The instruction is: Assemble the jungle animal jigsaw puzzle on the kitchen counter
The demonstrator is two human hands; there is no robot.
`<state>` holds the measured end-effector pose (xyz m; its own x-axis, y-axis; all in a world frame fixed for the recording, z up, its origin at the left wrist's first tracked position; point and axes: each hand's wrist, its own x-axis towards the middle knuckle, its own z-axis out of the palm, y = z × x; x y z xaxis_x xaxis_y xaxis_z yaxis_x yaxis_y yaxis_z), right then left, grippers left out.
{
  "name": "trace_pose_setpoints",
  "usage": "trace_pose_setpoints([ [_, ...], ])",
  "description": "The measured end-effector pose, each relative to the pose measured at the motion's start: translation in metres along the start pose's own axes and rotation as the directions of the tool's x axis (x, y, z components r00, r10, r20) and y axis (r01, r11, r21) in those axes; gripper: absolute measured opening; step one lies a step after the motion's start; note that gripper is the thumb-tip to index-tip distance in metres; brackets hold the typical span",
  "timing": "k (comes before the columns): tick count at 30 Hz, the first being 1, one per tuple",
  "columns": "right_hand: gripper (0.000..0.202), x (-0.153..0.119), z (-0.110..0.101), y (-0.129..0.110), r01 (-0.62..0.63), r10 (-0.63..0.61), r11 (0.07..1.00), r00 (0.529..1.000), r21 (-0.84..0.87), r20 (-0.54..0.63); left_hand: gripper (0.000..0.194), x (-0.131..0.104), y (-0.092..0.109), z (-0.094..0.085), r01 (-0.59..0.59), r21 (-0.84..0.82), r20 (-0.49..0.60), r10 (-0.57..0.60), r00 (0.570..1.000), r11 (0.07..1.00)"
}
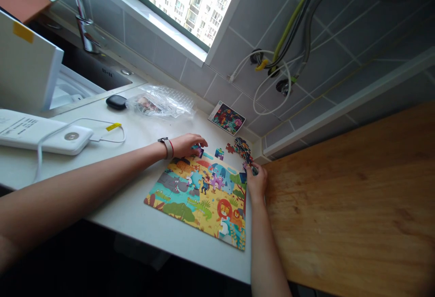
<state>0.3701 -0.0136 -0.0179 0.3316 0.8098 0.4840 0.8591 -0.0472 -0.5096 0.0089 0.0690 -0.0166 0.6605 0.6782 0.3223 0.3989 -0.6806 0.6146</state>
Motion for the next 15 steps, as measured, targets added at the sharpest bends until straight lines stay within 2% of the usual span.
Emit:
trace_pose_setpoints([
  [4,0.037,-0.003,-0.001,-0.012,0.102,-0.103,0.992,0.995,0.076,0.005,0.029,0.0,0.001,0.0,0.004,-0.011,0.006,-0.003,1.0,1.0],
  [7,0.035,-0.004,0.001,-0.014,0.105,-0.107,0.99,0.994,0.093,0.021,0.027,0.0,0.001,0.001,-0.013,0.008,-0.001,0.013,1.0,1.0],
  [10,0.037,0.001,0.006,-0.01,0.059,-0.064,0.991,0.997,0.117,0.037,0.024,-0.001,-0.001,0.004,-0.031,0.017,-0.031,0.032,0.999,0.999],
  [13,0.044,0.022,0.013,-0.008,-0.046,0.03,0.991,0.992,0.129,0.121,0.022,-0.002,-0.002,0.006,-0.05,0.014,-0.054,0.051,0.997,0.999],
  [15,0.045,0.044,0.02,-0.007,-0.088,0.083,0.996,0.981,0.017,0.178,0.022,-0.002,-0.002,0.006,-0.056,0.016,-0.057,0.057,0.997,0.998],
])
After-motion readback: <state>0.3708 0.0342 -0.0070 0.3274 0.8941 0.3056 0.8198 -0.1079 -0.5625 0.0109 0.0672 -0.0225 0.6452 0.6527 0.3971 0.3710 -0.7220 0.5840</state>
